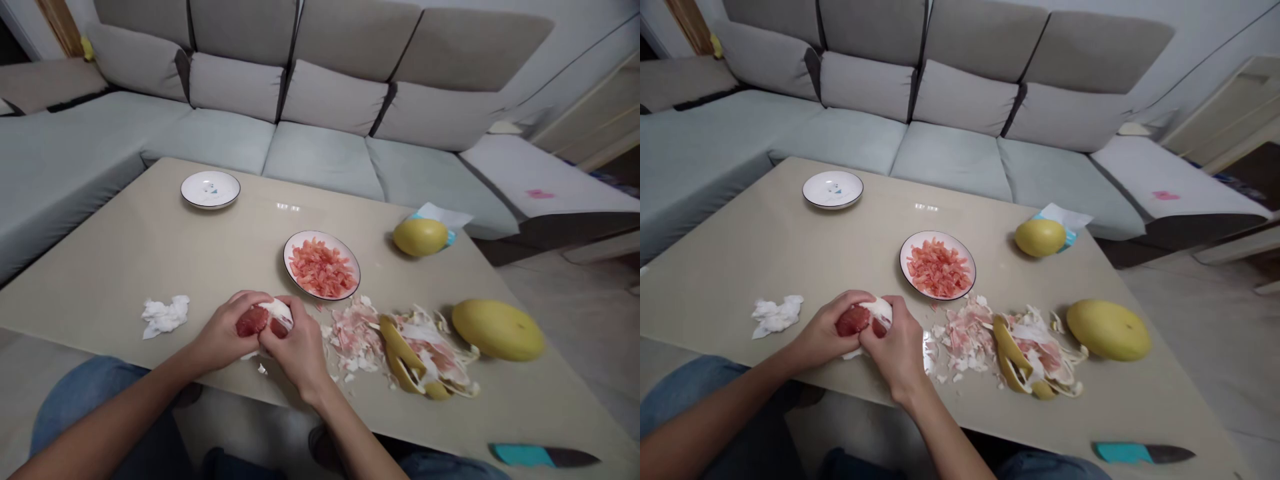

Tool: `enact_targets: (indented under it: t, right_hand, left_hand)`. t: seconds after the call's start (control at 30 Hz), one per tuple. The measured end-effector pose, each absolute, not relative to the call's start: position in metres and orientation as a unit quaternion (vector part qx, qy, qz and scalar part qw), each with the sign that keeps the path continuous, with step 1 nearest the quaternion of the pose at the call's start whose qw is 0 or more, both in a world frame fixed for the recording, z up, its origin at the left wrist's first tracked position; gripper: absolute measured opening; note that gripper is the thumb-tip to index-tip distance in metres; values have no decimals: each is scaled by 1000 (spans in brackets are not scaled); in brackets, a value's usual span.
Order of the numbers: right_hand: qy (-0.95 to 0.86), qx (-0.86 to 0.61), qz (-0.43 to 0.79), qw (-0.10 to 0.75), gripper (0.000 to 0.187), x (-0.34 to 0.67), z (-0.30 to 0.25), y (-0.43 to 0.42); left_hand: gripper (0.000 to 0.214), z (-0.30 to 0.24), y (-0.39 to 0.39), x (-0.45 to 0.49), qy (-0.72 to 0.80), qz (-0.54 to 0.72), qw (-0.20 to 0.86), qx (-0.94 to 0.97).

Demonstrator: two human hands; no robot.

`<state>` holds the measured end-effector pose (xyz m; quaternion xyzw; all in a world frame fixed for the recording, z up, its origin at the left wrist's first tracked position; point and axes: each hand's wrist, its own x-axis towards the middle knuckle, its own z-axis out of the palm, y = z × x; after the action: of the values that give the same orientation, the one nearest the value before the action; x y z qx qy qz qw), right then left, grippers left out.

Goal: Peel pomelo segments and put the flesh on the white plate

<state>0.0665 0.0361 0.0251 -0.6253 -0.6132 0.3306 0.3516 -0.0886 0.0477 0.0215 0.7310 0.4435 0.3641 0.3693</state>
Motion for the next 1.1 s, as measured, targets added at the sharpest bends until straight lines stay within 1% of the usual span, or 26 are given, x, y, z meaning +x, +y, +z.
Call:
enact_targets:
  t: [0.13,0.33,0.47,0.57,0.7,0.83,0.87,1.0,1.1]
  right_hand:
    - [-628,-615,319,354,37,72,42,27]
    - [-614,-602,380,343,35,82,57,19]
    - [-597,-588,433,331,33,87,60,18]
    - [-610,-583,433,316,30,90,58,21]
    - [-644,-600,371,294,33,91,53,26]
    - [-674,-593,340,280,35,89,49,24]
    - [-681,-589,335,277,36,88,49,23]
    - [-707,-580,315,254,41,86,51,20]
    - [-714,-583,311,232,43,86,55,20]
  left_hand:
    - [46,26,41,-89,410,391,403,719]
    - [51,31,32,-89,404,380,504,662]
    - [56,31,27,-88,415,350,595,593]
    - [58,29,29,-87,421,321,640,557]
    - [62,29,38,-90,416,313,642,562]
    - [85,37,43,-95,382,279,647,599]
    - [84,38,43,-96,391,283,642,596]
    - [67,37,39,-91,445,297,626,567]
    - [63,34,37,-89,443,306,625,566]
